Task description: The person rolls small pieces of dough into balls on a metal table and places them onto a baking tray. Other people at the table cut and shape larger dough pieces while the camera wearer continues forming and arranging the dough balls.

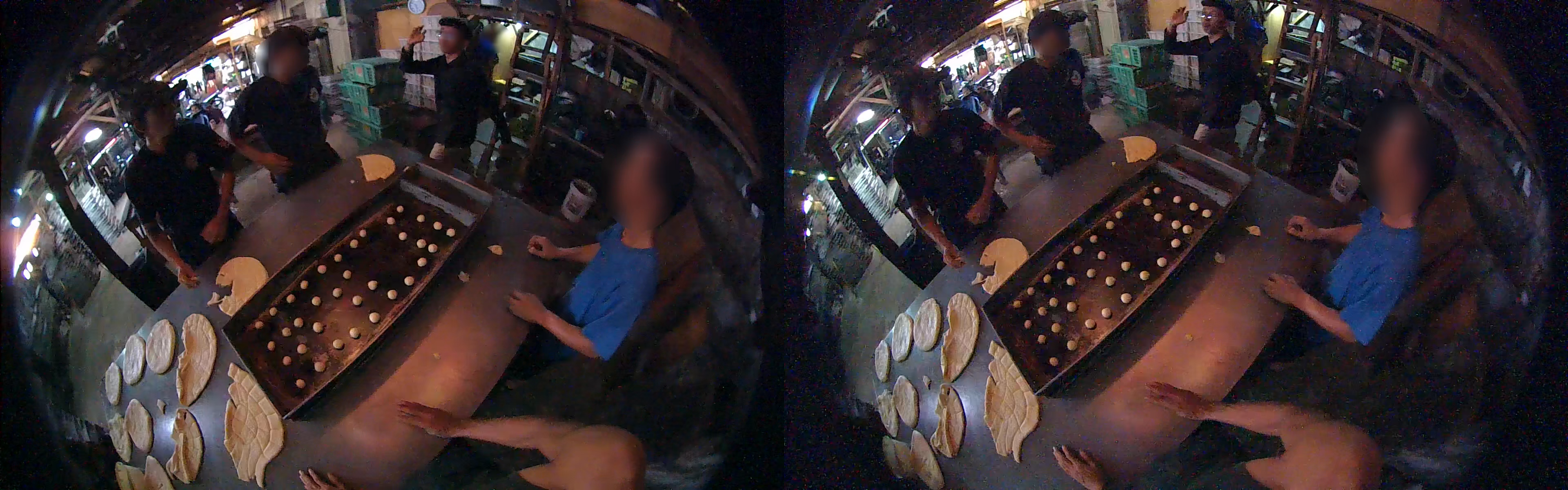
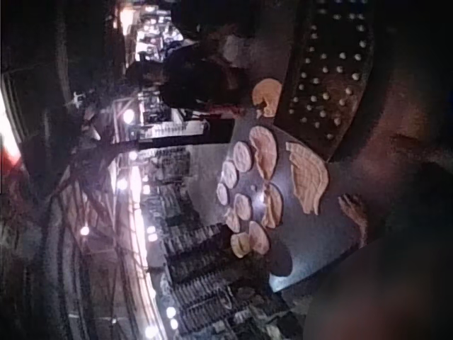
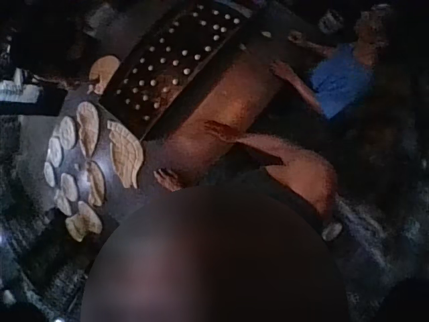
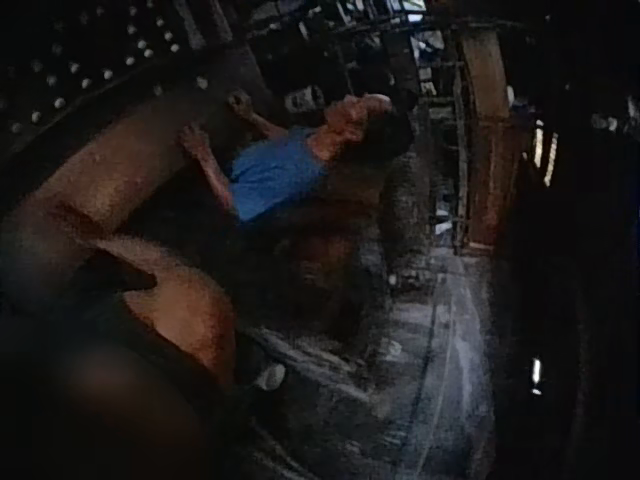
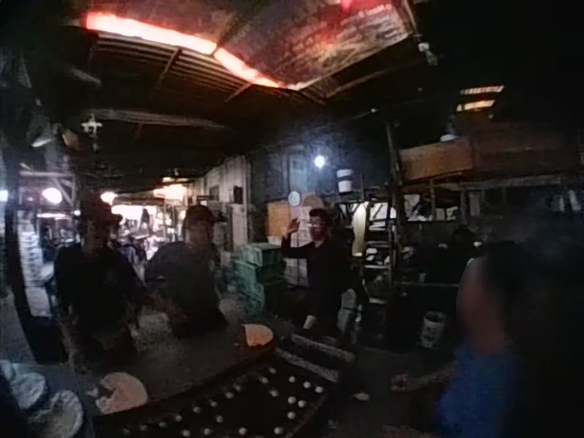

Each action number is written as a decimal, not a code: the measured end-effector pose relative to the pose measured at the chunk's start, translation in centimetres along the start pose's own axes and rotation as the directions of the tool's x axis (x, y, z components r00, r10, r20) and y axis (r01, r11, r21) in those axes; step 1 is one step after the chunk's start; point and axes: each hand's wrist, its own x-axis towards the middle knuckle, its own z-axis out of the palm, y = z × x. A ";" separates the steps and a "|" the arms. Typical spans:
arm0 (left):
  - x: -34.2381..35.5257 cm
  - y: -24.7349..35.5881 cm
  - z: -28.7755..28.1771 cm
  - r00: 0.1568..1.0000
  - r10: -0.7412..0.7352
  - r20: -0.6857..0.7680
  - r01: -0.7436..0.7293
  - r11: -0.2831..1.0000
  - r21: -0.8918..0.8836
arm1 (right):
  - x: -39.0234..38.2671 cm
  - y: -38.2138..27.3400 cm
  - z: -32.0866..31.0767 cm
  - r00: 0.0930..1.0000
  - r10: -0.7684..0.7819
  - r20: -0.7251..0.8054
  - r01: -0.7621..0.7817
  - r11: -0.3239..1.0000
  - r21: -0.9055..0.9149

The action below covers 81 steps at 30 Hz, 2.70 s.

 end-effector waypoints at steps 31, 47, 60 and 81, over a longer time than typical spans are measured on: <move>0.5 2.0 -2.0 0.968 -0.199 0.156 0.206 0.978 -0.030 | 0.0 0.6 -1.9 0.994 -0.087 -0.061 0.088 0.996 0.020; 0.2 0.9 -1.4 0.996 -0.064 0.055 0.068 0.996 -0.063 | 1.0 -1.9 -2.8 0.979 -0.155 -0.134 -0.099 0.217 -0.971; 0.5 1.2 -1.4 0.994 -0.072 0.079 0.079 0.993 -0.087 | 0.6 -0.1 -2.4 0.950 0.098 -0.298 -0.178 0.951 -0.254; 0.6 1.2 -0.9 0.991 -0.102 0.085 0.108 0.992 -0.060 | 1.0 1.6 -4.6 0.996 -0.057 -0.066 -0.038 0.394 -0.918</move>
